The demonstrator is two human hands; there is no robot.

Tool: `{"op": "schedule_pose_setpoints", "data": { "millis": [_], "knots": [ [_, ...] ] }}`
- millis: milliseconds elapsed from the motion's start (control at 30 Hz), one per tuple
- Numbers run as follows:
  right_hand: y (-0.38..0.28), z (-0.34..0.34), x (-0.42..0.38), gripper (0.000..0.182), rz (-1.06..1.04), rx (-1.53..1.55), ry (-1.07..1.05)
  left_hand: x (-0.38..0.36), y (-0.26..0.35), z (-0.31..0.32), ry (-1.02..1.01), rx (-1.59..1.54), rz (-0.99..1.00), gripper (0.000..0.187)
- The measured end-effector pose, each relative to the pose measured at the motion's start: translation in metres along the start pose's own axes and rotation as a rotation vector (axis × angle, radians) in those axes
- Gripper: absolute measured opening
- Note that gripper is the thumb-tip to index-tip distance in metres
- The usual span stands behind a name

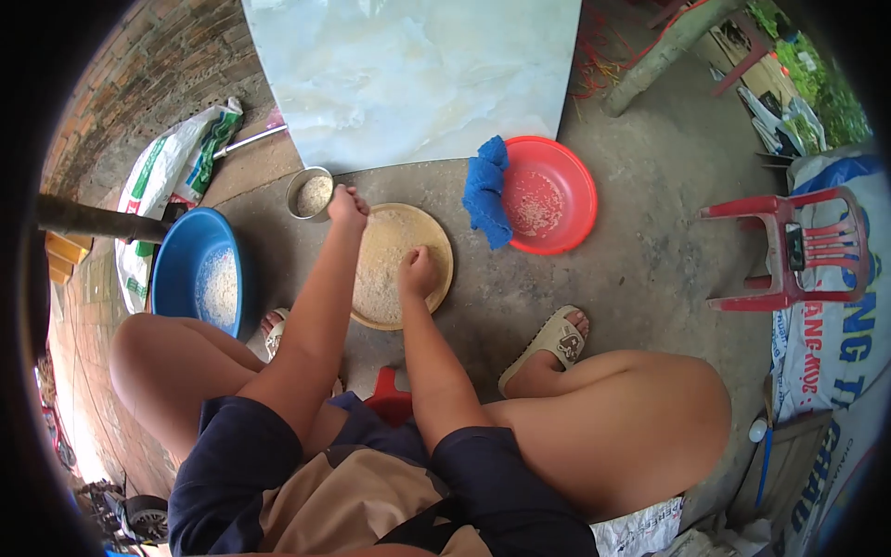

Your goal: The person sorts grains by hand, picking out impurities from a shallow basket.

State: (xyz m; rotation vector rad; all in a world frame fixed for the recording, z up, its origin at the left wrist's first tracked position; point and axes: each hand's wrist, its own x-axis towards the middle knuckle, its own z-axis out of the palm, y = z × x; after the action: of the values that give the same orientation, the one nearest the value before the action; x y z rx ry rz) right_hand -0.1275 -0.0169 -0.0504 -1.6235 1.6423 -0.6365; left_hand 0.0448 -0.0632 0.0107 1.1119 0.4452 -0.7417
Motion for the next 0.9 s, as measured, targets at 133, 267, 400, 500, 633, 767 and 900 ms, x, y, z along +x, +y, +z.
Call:
{"op": "schedule_pose_setpoints", "data": {
  "millis": [133, 267, 400, 500, 633, 767, 900],
  "knots": [
    [0.003, 0.005, -0.001, 0.013, -0.072, -0.024, 0.151, 0.020, 0.084, 0.025, -0.029, -0.032, 0.330, 0.038],
    [-0.008, -0.007, -0.014, 0.014, -0.092, -0.023, 0.056, 0.043, 0.103, -0.006, -0.022, 0.791, 0.426, 0.041],
    [-0.016, -0.019, -0.037, 0.025, -0.444, -0.258, 0.011, 0.030, 0.039, -0.043, 0.296, 1.254, 1.029, 0.035],
    [-0.020, -0.026, -0.053, 0.029, -0.598, -0.300, -0.069, -0.009, 0.012, -0.041, 0.282, 1.199, 1.058, 0.027],
    [-0.010, -0.005, -0.053, 0.024, -0.705, -0.262, -0.177, -0.026, -0.016, -0.045, 0.102, 1.208, 1.051, 0.018],
    [-0.008, 0.003, -0.046, 0.018, -0.621, -0.196, -0.332, -0.016, -0.045, -0.059, -0.196, 0.768, 0.326, 0.020],
    [-0.016, 0.005, -0.034, 0.007, -0.414, 0.100, -0.209, -0.012, -0.051, -0.071, -0.225, 0.445, -0.059, 0.027]
  ]
}}
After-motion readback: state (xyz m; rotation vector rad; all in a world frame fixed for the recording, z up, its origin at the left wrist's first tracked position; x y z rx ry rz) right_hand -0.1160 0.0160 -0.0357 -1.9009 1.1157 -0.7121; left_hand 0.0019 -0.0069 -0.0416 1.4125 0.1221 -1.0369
